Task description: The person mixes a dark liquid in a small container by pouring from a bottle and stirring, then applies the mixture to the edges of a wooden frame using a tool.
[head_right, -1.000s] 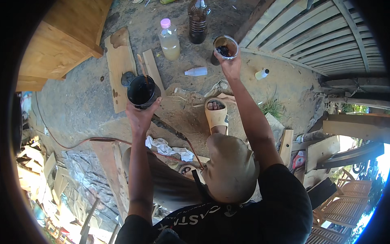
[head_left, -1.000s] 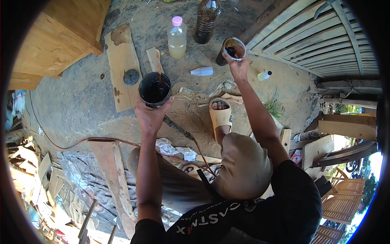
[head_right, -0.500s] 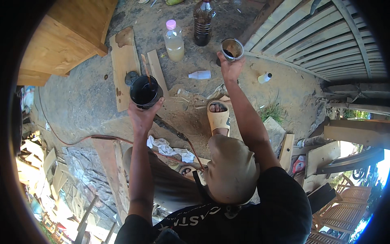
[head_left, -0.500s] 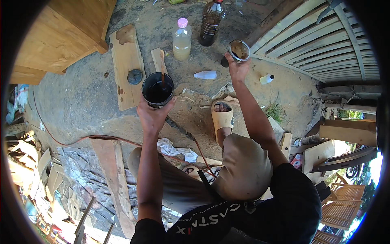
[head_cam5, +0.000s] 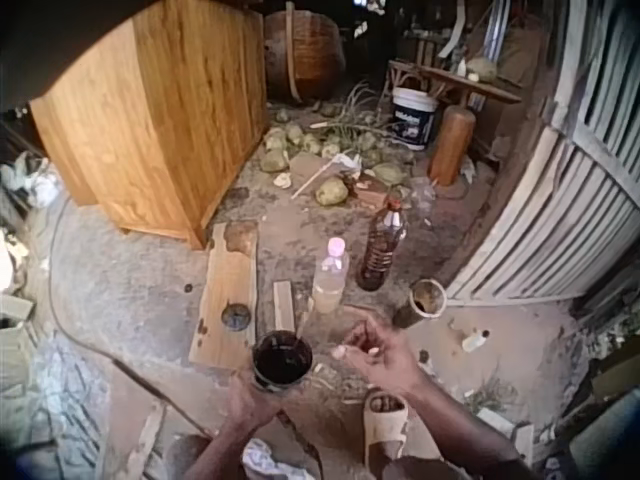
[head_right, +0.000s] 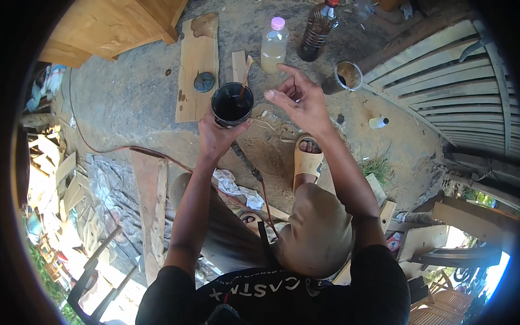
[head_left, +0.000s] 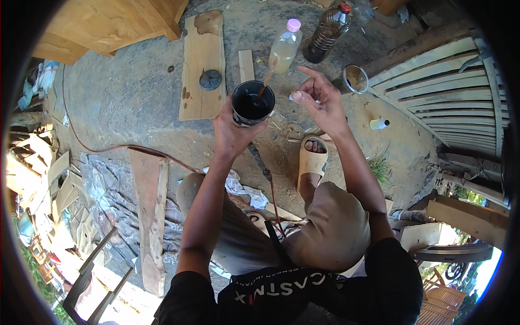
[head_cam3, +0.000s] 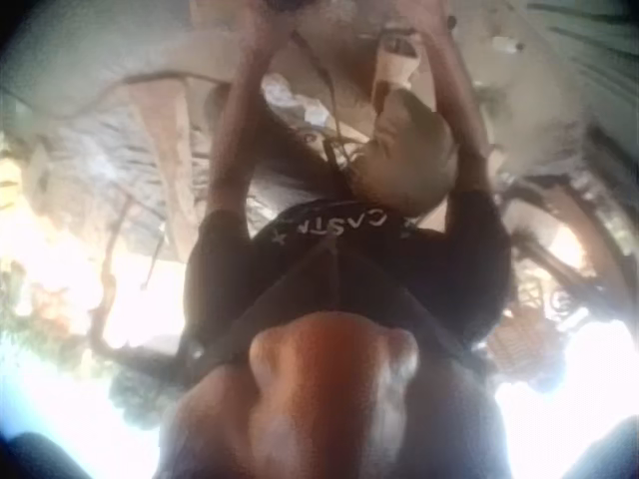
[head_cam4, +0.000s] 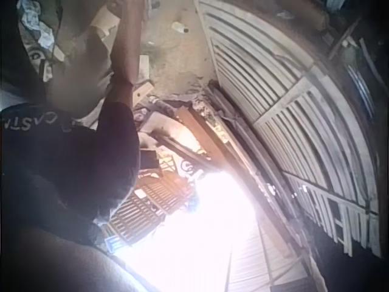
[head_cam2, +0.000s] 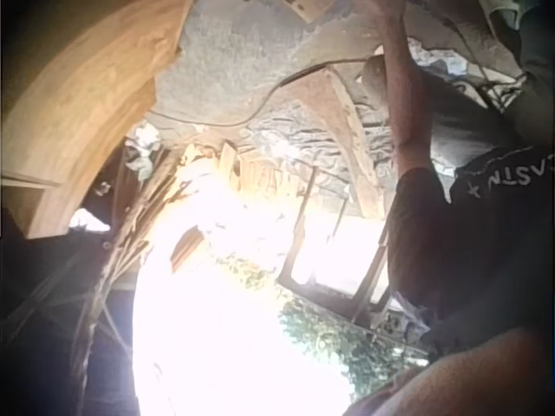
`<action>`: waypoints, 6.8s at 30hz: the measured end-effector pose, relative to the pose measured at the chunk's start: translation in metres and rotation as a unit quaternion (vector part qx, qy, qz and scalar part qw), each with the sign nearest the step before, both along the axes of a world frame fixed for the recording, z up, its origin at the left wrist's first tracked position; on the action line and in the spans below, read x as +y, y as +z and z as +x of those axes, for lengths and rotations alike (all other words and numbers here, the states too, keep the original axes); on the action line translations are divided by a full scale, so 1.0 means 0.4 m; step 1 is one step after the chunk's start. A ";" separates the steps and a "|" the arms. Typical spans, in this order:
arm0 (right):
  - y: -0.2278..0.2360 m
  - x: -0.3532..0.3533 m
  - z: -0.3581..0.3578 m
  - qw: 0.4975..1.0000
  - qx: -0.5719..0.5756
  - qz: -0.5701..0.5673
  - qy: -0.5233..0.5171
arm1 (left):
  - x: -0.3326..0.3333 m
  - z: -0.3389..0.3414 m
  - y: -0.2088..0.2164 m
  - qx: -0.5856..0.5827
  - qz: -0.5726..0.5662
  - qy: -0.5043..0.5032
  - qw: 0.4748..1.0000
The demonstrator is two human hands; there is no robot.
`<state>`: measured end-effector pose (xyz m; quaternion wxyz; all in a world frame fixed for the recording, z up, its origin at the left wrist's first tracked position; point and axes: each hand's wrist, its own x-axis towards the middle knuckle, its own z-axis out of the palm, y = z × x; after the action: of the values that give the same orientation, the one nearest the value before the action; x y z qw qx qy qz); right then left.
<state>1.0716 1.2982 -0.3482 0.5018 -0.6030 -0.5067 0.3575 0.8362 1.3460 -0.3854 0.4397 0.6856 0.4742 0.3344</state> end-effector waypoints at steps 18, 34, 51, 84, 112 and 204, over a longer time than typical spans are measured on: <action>0.194 0.136 -0.087 0.940 -0.246 0.077 0.222 | 0.026 -0.020 -0.024 -0.017 0.019 0.023 0.999; 0.098 0.185 -0.090 0.986 -0.006 -0.042 0.159 | 0.095 -0.070 -0.042 -0.017 0.046 0.022 0.999; -0.519 0.461 -0.268 0.915 -0.352 0.138 0.143 | 0.423 -0.241 -0.198 -0.047 -0.025 -0.061 0.997; -0.483 0.158 -0.100 0.974 -0.216 0.037 0.057 | 0.486 -0.265 -0.297 0.038 -0.025 0.007 0.999; -0.459 0.357 -0.219 0.971 -0.218 0.074 0.062 | 0.534 -0.230 -0.294 0.029 0.010 -0.063 0.998; -0.213 0.517 -0.233 0.836 -0.518 0.159 0.082 | 0.453 -0.201 -0.149 -0.042 0.130 0.098 0.986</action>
<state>0.9785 1.5049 -0.4335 0.2237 -0.5684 -0.7900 -0.0533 0.7559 1.5274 -0.4448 0.3314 0.6723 0.4725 0.4635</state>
